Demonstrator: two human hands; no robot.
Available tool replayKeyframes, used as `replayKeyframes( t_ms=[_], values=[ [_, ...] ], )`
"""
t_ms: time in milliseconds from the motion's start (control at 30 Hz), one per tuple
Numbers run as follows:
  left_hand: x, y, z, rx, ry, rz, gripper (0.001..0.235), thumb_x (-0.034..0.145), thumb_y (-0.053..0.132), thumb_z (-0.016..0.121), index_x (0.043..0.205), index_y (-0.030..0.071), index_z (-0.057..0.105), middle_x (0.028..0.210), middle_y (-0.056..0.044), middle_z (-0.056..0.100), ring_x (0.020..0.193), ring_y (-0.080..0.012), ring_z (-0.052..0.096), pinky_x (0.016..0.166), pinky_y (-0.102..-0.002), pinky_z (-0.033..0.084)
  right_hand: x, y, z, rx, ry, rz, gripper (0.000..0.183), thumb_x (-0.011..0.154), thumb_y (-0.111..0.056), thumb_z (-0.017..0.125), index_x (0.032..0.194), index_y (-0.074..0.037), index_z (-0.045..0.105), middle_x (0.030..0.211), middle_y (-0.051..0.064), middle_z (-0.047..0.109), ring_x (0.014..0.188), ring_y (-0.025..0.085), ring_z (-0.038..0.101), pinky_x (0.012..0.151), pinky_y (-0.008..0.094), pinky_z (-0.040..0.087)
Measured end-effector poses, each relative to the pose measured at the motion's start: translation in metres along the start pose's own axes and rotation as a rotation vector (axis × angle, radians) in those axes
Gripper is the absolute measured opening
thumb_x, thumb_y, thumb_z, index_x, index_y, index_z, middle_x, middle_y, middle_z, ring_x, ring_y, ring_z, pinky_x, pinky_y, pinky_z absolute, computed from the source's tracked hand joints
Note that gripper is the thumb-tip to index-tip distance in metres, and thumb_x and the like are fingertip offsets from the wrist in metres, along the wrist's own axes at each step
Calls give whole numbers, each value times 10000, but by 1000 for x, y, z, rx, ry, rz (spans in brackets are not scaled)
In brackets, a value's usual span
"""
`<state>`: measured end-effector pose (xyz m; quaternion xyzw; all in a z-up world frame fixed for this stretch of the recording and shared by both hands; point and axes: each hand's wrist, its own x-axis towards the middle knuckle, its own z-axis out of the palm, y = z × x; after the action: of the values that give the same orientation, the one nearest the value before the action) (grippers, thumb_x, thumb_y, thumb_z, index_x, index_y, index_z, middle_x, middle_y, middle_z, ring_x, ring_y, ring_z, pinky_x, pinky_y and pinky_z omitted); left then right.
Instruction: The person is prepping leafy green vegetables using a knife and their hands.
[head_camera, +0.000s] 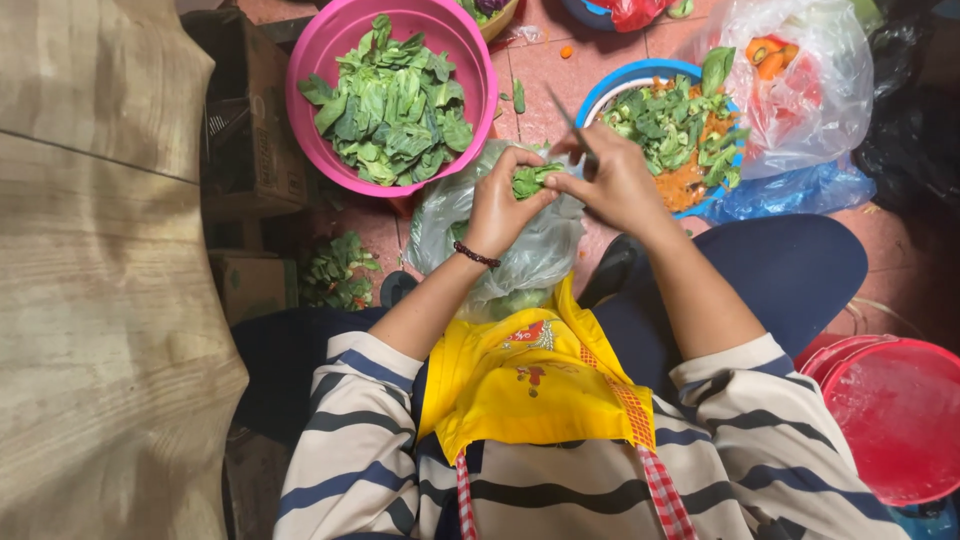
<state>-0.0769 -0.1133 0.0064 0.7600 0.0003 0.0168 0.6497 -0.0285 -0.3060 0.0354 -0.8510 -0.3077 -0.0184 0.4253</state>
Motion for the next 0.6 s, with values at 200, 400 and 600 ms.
replayKeyframes(
  t_ms=[200,400,600],
  values=[
    [-5,-38,16,-766,-94,-154,456,879,-84,734,1294,-32,552,1129,-264,693,921,-295,759,832,-345,664,-2,15,14,328,119,398,41,982,-155,735,969,-184,710,700,-56,606,626,66,497,621,239,431],
    [0,-51,19,-643,-93,-126,501,843,-38,812,1280,-38,567,1146,-227,680,939,-283,741,815,-355,676,4,-19,-16,209,-73,171,379,779,-136,920,1055,-27,685,900,160,643,622,252,621,602,403,500],
    [-6,-40,22,-779,-134,-160,402,912,-65,708,1286,-26,565,1133,-194,641,952,-332,748,844,-377,668,1,-12,-22,570,37,375,102,1065,-123,657,1105,-30,671,668,4,564,456,52,434,434,206,383]
  ],
)
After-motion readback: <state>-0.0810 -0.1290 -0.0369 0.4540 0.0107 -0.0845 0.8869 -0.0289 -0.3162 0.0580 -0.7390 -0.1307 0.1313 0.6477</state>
